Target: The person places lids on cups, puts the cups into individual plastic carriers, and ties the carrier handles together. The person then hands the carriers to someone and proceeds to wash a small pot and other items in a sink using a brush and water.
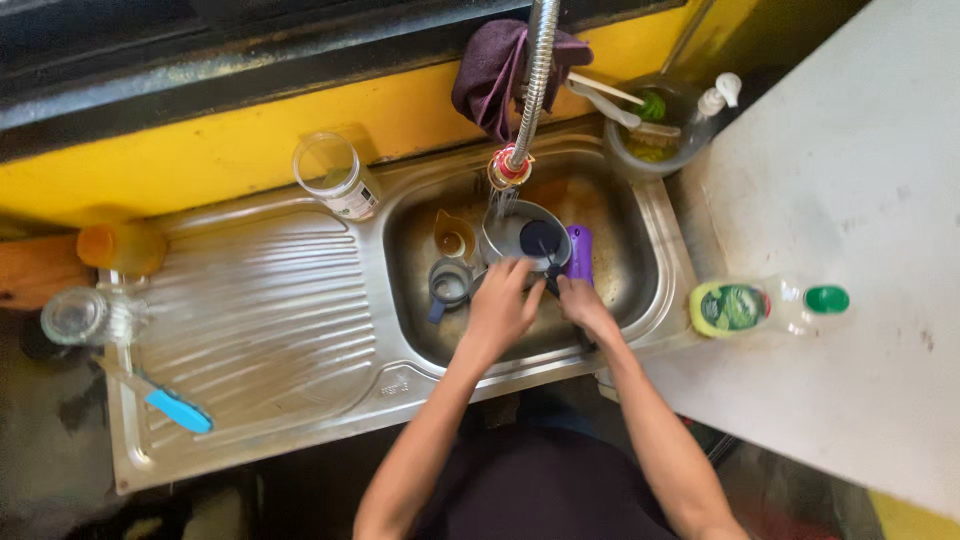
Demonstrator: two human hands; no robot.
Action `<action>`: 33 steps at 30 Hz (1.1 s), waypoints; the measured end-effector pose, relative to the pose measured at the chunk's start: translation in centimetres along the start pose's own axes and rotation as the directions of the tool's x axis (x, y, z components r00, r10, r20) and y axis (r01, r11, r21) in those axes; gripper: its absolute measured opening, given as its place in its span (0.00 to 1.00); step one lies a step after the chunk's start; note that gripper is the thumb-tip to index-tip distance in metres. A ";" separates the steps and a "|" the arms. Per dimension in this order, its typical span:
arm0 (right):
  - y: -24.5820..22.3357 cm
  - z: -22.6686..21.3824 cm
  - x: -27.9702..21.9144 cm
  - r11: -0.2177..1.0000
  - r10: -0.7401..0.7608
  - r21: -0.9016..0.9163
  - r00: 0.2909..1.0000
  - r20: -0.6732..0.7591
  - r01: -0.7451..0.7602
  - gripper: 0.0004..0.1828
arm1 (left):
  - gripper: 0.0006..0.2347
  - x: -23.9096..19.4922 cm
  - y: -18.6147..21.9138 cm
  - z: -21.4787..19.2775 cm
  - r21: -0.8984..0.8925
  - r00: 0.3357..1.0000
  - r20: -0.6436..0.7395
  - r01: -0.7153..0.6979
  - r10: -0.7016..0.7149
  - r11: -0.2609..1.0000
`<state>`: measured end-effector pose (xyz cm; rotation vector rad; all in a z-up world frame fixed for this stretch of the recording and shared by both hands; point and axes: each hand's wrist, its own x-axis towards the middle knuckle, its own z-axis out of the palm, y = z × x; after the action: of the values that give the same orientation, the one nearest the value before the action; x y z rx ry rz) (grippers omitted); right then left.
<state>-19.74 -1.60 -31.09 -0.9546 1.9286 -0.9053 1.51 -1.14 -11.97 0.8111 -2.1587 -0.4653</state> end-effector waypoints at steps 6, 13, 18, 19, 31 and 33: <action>-1.1 -0.9 -1.6 0.988 -0.094 0.127 0.994 0.052 0.087 0.18 | 0.11 6.5 -6.7 13.0 0.333 0.866 0.482 -0.042 -0.132 0.942; -1.6 -2.7 -2.5 0.981 -0.129 0.166 0.979 0.160 0.102 0.20 | 0.07 8.6 -9.9 14.1 0.225 0.719 0.693 -0.289 0.055 0.931; -1.0 -2.4 -1.8 0.987 -0.117 0.126 0.980 0.163 0.097 0.24 | 0.16 9.1 -4.9 3.9 0.020 0.916 0.367 -0.180 0.160 0.983; -1.1 -2.3 -1.8 0.987 -0.115 0.129 0.980 0.165 0.094 0.24 | 0.15 8.6 -4.1 1.5 -0.024 0.944 0.283 -0.172 0.172 0.985; -4.0 -4.1 -1.8 0.989 -0.085 0.135 0.979 0.184 0.060 0.24 | 0.10 2.6 -5.9 -13.1 0.030 0.932 -0.338 0.152 -0.133 0.988; -4.5 -4.6 -1.8 0.984 -0.092 0.169 0.970 0.223 0.054 0.24 | 0.10 1.9 -7.6 -12.3 0.009 0.930 -0.317 0.197 -0.184 0.980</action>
<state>-21.66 -1.02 -24.75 -0.9932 1.6085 -0.9345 13.00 -8.74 -7.31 1.0493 -1.8077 -0.3622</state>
